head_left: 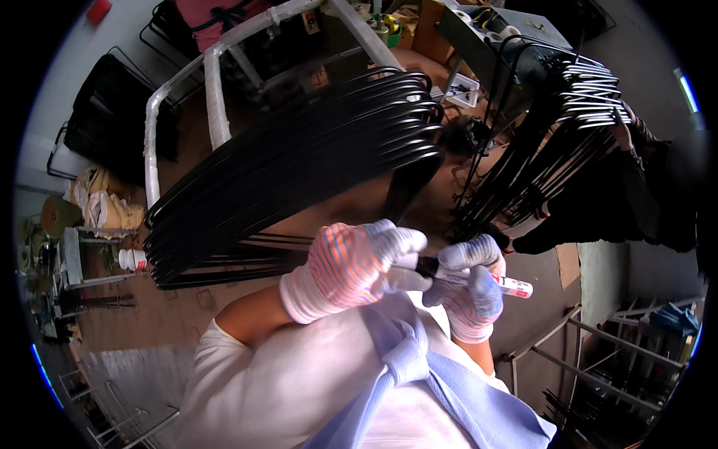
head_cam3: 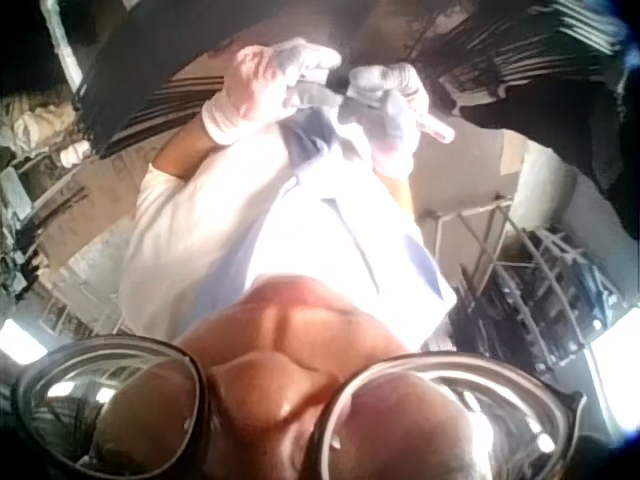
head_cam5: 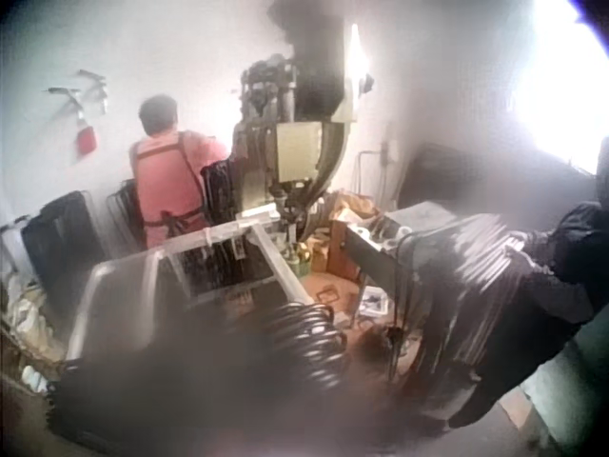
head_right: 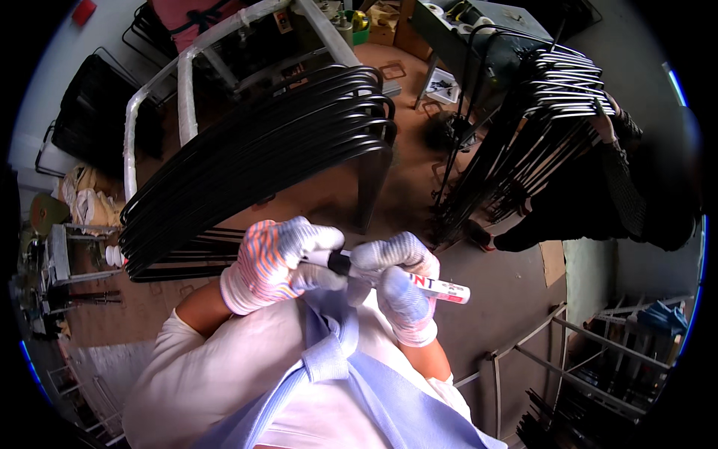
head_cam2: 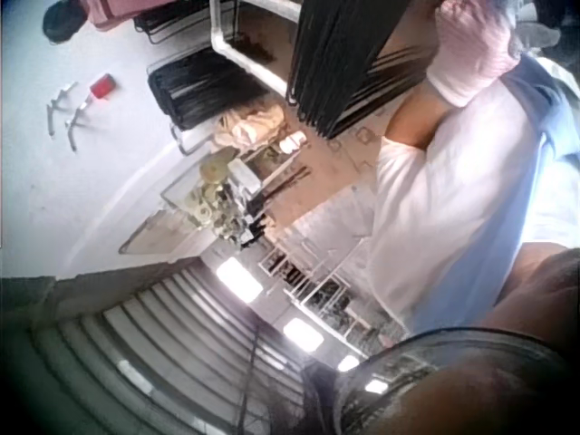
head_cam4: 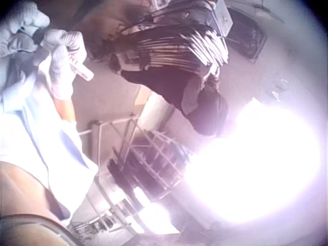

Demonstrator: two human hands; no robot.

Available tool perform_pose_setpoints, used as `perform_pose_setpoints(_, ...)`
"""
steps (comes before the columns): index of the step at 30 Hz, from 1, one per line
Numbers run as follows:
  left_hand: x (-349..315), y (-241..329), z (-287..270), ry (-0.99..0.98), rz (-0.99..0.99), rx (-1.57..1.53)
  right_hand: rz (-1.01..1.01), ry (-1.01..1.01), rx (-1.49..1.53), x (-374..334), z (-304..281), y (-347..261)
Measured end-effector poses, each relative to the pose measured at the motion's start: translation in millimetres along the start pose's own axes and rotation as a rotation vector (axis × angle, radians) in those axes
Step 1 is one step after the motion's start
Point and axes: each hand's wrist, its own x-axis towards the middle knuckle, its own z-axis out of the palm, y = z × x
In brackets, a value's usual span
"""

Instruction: The person uses a white marker to label a stack of black metal frames held by a coworker. They write on the side of the frames and then move the stack to a different position on the rack.

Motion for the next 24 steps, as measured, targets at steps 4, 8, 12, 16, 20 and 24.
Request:
perform_pose_setpoints(4,-3,2,17,0.085,0.253,0.101,-0.013,0.034,-0.012,-5,-7,-12)
perform_pose_setpoints(8,3,5,26,0.037,0.404,0.232,-0.196,0.205,-0.002,-14,-9,-10)
perform_pose_setpoints(12,12,10,32,-0.085,0.411,0.042,-0.059,0.100,0.007,-16,-21,-21)
perform_pose_setpoints(16,18,22,69,0.068,0.164,-0.385,-0.262,0.295,-0.081,-14,-31,-21)
perform_pose_setpoints(20,28,41,104,0.128,-0.542,-1.238,-0.411,0.370,-0.234,-6,-58,-14)
perform_pose_setpoints(24,50,32,107,0.102,-0.894,-1.375,-0.435,0.302,-0.270,-6,-73,-5)
